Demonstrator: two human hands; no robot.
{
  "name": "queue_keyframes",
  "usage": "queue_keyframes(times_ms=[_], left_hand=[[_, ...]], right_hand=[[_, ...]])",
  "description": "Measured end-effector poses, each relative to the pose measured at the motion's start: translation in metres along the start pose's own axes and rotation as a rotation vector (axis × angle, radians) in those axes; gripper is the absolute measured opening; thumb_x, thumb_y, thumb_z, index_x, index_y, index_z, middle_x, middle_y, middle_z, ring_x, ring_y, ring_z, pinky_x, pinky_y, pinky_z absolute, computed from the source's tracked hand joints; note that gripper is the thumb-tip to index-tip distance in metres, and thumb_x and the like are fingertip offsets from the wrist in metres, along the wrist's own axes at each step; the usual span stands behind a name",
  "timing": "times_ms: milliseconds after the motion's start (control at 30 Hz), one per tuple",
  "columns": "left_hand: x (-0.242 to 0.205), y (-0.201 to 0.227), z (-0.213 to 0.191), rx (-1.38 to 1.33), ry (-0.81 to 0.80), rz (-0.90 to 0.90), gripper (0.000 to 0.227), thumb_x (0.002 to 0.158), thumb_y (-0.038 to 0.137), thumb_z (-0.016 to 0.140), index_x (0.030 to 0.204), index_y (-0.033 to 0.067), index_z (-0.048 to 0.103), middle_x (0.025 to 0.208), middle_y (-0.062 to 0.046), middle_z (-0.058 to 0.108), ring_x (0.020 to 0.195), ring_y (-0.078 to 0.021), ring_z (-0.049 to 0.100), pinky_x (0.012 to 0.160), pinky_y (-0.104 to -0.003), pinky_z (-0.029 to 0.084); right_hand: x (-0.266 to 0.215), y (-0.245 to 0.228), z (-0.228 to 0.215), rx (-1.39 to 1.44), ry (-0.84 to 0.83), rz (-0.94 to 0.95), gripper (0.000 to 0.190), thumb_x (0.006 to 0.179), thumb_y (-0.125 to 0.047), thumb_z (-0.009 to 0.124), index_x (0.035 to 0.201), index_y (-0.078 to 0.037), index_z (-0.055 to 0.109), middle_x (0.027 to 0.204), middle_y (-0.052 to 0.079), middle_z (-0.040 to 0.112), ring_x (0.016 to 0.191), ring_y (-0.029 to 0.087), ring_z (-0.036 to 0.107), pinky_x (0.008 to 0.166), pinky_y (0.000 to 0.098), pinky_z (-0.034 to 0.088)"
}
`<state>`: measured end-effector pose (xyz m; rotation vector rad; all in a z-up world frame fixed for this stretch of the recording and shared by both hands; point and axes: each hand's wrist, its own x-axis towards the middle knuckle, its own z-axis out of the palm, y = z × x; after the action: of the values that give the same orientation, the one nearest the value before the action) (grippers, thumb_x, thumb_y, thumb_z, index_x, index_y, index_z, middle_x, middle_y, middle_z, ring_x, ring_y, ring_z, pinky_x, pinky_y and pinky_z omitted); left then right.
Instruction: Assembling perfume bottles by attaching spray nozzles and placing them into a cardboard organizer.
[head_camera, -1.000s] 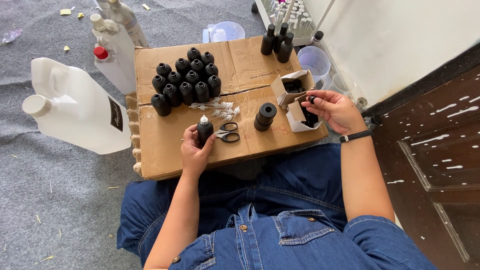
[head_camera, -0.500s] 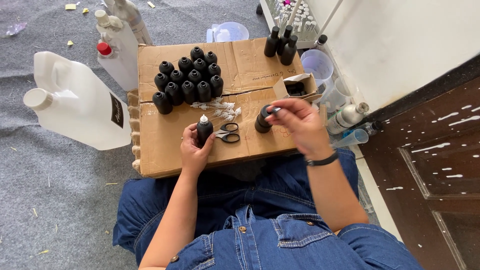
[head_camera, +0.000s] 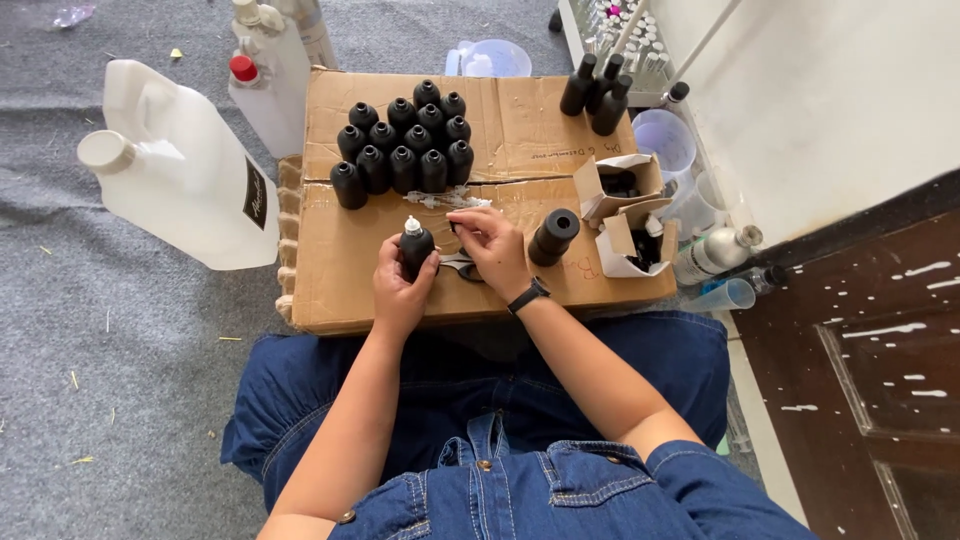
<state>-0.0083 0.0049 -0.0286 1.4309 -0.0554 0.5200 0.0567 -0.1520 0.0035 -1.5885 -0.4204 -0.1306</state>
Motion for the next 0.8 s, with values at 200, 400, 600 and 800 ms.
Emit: queue_keyframes(times_ms=[200,400,600,800], left_hand=[[0.0,-0.008,0.0,-0.009,0.002,-0.034,0.037,0.091,0.007,0.078,0.12,-0.0008,0.057,0.093,-0.018,0.075,0.086,-0.022,0.073,0.079,-0.037,0.06],[-0.001,-0.003,0.001,0.004,0.006,-0.038,0.036,0.091,0.008,0.077,0.119,-0.0007,0.057,0.093,-0.018,0.074,0.087,-0.0223,0.072,0.078,-0.037,0.06],[-0.004,-0.001,0.001,0.021,0.004,-0.047,0.036,0.091,0.009,0.079,0.119,0.0002,0.057,0.093,-0.017,0.075,0.085,-0.0209,0.072,0.075,-0.035,0.061],[-0.005,0.006,0.002,0.062,0.013,-0.058,0.037,0.09,0.01,0.08,0.118,0.0012,0.058,0.091,-0.016,0.074,0.085,-0.0195,0.071,0.074,-0.033,0.06]], right_hand=[[0.0,0.029,-0.003,0.088,0.044,0.035,0.019,0.096,0.0,0.069,0.114,-0.002,0.075,0.109,0.011,0.07,0.089,0.021,0.076,0.079,0.0321,0.064],[0.002,0.031,-0.002,0.161,0.082,0.086,0.018,0.1,-0.001,0.061,0.114,-0.002,0.073,0.108,0.013,0.073,0.086,0.017,0.075,0.078,0.0278,0.065],[0.004,0.05,-0.005,0.157,0.055,0.044,0.02,0.099,0.001,0.062,0.115,-0.002,0.073,0.112,0.012,0.069,0.09,0.02,0.076,0.078,0.0305,0.065],[0.002,0.053,-0.005,0.198,0.067,0.095,0.028,0.094,-0.001,0.072,0.122,-0.002,0.068,0.103,0.007,0.066,0.089,0.015,0.074,0.08,0.0283,0.065]])
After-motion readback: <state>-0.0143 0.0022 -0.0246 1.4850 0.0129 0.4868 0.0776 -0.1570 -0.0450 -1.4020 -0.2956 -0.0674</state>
